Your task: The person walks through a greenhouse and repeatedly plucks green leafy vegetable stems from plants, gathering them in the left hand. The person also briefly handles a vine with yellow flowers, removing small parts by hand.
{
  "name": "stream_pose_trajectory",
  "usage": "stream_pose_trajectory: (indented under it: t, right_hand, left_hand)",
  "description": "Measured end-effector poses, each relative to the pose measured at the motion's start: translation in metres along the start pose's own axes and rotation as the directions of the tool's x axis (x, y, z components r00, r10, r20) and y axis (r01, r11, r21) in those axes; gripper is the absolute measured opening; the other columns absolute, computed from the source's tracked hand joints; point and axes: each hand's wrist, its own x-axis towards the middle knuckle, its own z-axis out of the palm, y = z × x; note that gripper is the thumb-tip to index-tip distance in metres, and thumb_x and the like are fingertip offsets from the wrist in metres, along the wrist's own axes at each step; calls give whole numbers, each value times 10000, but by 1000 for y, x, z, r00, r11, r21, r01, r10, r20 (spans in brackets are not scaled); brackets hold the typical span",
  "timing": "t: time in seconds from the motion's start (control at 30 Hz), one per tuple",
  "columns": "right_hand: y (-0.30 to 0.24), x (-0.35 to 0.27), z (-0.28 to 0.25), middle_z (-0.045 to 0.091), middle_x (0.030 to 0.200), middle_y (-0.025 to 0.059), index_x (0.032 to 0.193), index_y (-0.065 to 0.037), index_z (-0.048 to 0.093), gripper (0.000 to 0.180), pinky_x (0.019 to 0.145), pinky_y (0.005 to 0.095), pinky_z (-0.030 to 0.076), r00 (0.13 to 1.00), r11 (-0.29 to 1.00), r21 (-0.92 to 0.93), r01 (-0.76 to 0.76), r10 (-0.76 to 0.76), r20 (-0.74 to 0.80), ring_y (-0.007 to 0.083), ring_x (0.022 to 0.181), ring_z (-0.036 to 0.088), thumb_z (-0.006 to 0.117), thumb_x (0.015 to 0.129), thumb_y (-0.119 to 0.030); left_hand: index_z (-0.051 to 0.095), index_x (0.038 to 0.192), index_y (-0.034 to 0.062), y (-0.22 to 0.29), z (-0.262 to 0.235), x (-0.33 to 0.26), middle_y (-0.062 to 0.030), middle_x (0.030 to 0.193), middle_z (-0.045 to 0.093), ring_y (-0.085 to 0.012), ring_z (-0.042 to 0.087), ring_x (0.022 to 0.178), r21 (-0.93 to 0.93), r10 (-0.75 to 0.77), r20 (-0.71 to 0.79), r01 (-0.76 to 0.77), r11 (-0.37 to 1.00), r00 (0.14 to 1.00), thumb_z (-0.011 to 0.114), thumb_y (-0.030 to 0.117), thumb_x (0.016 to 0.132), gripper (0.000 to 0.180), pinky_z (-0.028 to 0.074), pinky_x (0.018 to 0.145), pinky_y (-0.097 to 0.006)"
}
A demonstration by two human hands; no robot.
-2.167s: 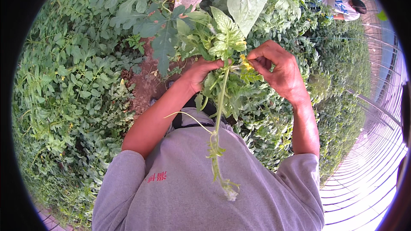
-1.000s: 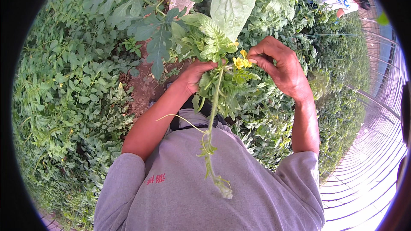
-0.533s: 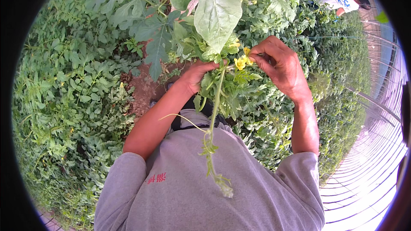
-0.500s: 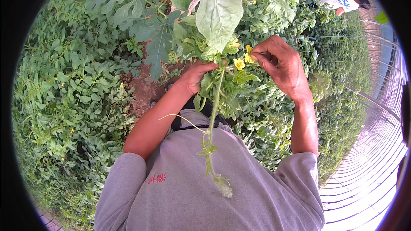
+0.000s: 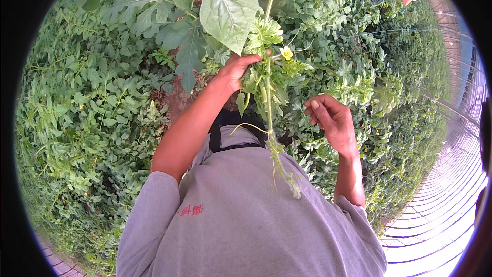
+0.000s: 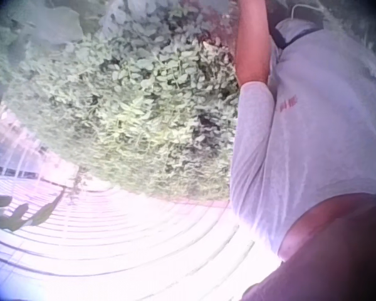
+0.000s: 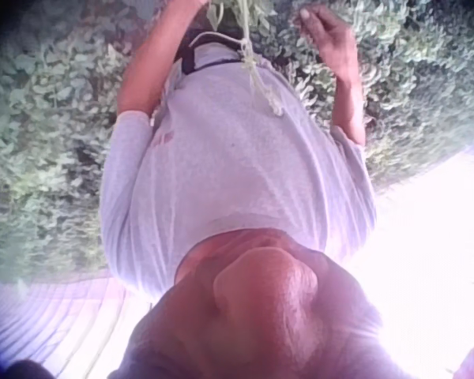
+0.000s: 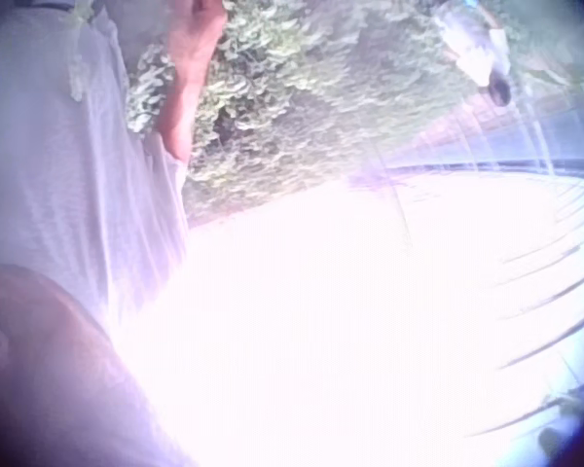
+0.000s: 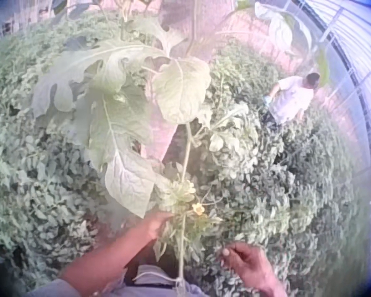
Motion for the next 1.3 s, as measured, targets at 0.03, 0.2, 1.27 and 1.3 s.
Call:
stream_pose_trajectory:
  t: [0.03, 0.2, 1.27, 1.3]
  right_hand:
    - [5, -2, 8, 679, 840, 35, 1069, -9, 682, 251, 571, 217, 439, 995, 991, 111, -77, 70, 68, 73, 680, 592, 553, 1037, -222]
    - [27, 23, 57, 680, 895, 42, 1077, 5, 676, 331, 552, 206, 401, 979, 873, 445, -199, 164, 117, 68, 667, 557, 550, 1038, -299]
    - [72, 112, 46, 612, 836, -10, 979, -56, 655, 96, 530, 179, 354, 994, 690, 716, 107, -60, -90, 38, 635, 460, 630, 974, -148]
    - [72, 113, 46, 601, 812, -20, 972, -61, 653, 93, 521, 177, 340, 990, 703, 698, 137, -86, -108, 34, 625, 451, 624, 978, -150]
  left_hand:
    - [630, 1259, -25, 1, 1, 5, -106, 1126, 697, -195, 688, 928, 30, 3, -32, -2, 1000, 999, 649, 126, 935, 358, 599, 812, -387]
    - [600, 1312, 11, -4, -3, 15, -121, 1127, 683, -198, 685, 906, 13, -26, 8, 26, 1000, 1000, 605, 121, 959, 370, 598, 805, -387]
    - [714, 1152, 116, -48, -164, -231, -55, 999, 736, -194, 676, 880, 869, 294, -363, 208, 448, 884, 764, 237, 831, 347, 534, 803, -341]
    - [723, 1140, 165, -52, -175, -243, -55, 964, 740, -225, 687, 834, 947, 302, -290, 226, 230, 908, 722, 284, 859, 305, 541, 758, -362]
